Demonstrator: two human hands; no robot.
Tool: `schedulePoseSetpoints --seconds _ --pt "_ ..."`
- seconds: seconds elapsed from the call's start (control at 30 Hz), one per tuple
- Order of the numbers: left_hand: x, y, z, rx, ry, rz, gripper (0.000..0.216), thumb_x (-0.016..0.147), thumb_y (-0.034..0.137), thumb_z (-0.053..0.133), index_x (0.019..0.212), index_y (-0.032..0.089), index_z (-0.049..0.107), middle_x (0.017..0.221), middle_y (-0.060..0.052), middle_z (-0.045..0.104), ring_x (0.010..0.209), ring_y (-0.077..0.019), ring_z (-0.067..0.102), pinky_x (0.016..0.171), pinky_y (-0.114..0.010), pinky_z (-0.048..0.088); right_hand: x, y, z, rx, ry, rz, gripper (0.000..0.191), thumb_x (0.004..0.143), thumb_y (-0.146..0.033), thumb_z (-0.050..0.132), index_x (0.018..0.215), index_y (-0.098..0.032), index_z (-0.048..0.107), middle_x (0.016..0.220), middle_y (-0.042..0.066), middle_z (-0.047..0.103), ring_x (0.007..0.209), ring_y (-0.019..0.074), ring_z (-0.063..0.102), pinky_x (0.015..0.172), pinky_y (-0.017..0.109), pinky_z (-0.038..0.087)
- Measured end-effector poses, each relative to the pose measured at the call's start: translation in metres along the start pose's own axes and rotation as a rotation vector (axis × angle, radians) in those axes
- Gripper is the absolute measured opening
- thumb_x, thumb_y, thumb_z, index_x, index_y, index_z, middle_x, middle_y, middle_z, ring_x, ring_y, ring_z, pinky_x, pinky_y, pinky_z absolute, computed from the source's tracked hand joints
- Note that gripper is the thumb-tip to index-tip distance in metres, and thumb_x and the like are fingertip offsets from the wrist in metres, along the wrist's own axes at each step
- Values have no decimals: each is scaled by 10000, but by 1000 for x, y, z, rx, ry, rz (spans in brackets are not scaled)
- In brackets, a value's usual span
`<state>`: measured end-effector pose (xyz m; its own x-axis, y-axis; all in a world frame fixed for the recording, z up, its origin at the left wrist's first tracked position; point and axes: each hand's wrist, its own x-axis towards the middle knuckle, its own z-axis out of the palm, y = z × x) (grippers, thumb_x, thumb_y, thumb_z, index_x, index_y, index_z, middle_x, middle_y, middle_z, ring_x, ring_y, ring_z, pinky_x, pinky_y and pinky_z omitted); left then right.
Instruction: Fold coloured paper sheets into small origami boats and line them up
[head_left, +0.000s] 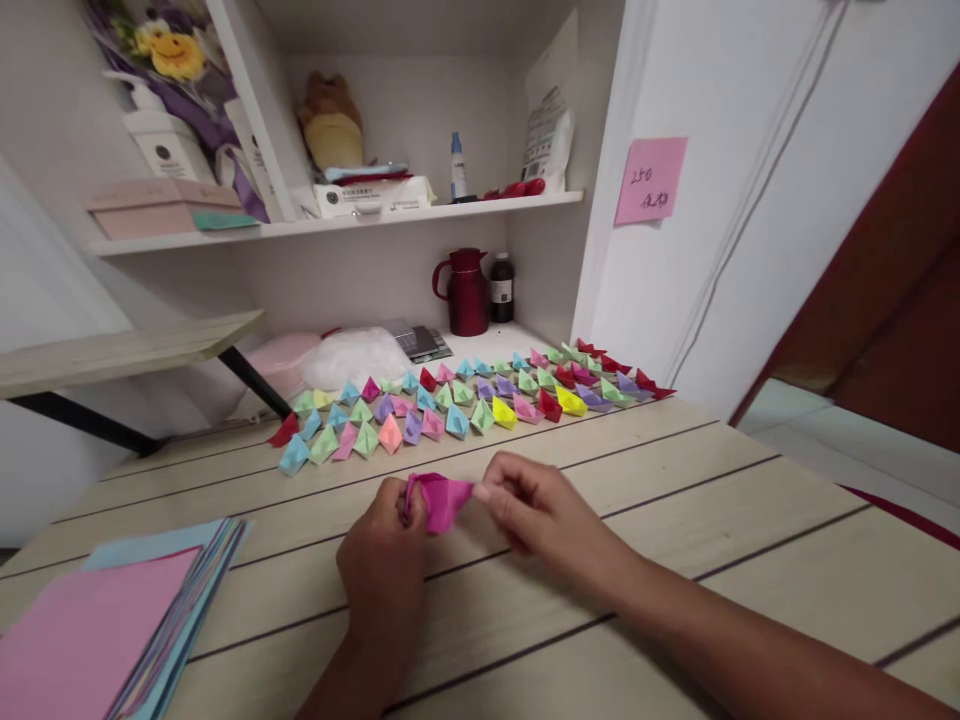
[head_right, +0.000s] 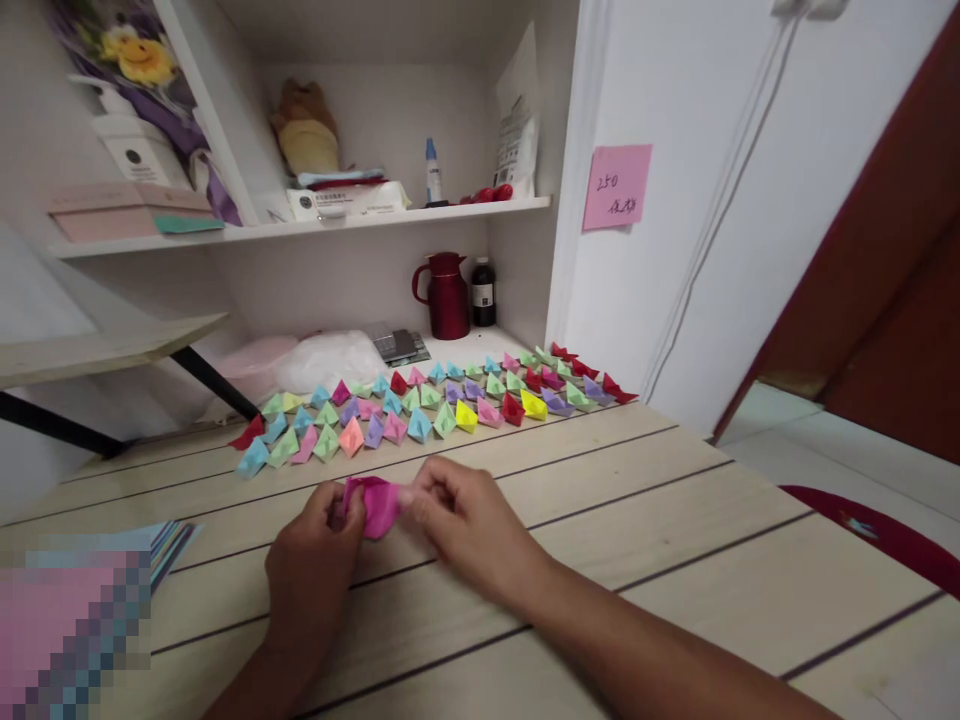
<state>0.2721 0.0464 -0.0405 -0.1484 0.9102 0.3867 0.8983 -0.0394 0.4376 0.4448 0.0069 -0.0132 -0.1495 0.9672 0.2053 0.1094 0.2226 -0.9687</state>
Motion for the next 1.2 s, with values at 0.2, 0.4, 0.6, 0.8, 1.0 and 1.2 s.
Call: schedulePoseSetpoints --seconds 0.2,0.4,0.6,0.8,1.0,1.2 --pt "-8 3 -6 -152 51 60 98 837 289 541 791 247 617 620 54 630 600 -131 568 590 -224 315 6 17 20 118 -37 48 205 767 -256 701 873 -181 542 781 -20 561 697 107 499 629 219 397" --pt "-9 -4 -4 -280 37 180 91 809 272 557 838 258 642 630 60 638 618 -144 581 606 -241 359 13 21 13 26 120 -3 187 751 -205 676 800 -192 497 680 -50 499 633 102 444 593 220 368" --pt "-10 -2 3 -234 -52 274 133 818 224 535 890 269 637 732 54 670 688 -152 601 640 -254 380 16 25 12 -37 136 -38 144 742 -150 631 796 -193 505 661 -55 496 598 97 441 557 209 359" --pt "-11 -5 6 -74 -182 336 144 827 159 500 863 232 619 838 4 649 762 -175 594 682 -280 404 16 41 6 -376 72 -135 193 716 -50 564 832 -202 589 722 -36 586 646 106 510 591 203 373" --pt "-13 -6 1 31 -266 474 138 831 123 528 849 209 634 883 -32 629 857 -212 572 755 -333 430 15 49 0 -614 -24 -180 279 723 -44 579 884 -250 675 854 -12 645 803 137 585 709 221 406" --pt "-11 -11 3 202 -287 672 224 862 121 525 996 222 673 954 -51 634 840 -226 563 738 -373 457 16 46 -10 -649 -154 -160 240 763 -88 612 903 -252 719 893 9 632 836 146 608 763 232 433"
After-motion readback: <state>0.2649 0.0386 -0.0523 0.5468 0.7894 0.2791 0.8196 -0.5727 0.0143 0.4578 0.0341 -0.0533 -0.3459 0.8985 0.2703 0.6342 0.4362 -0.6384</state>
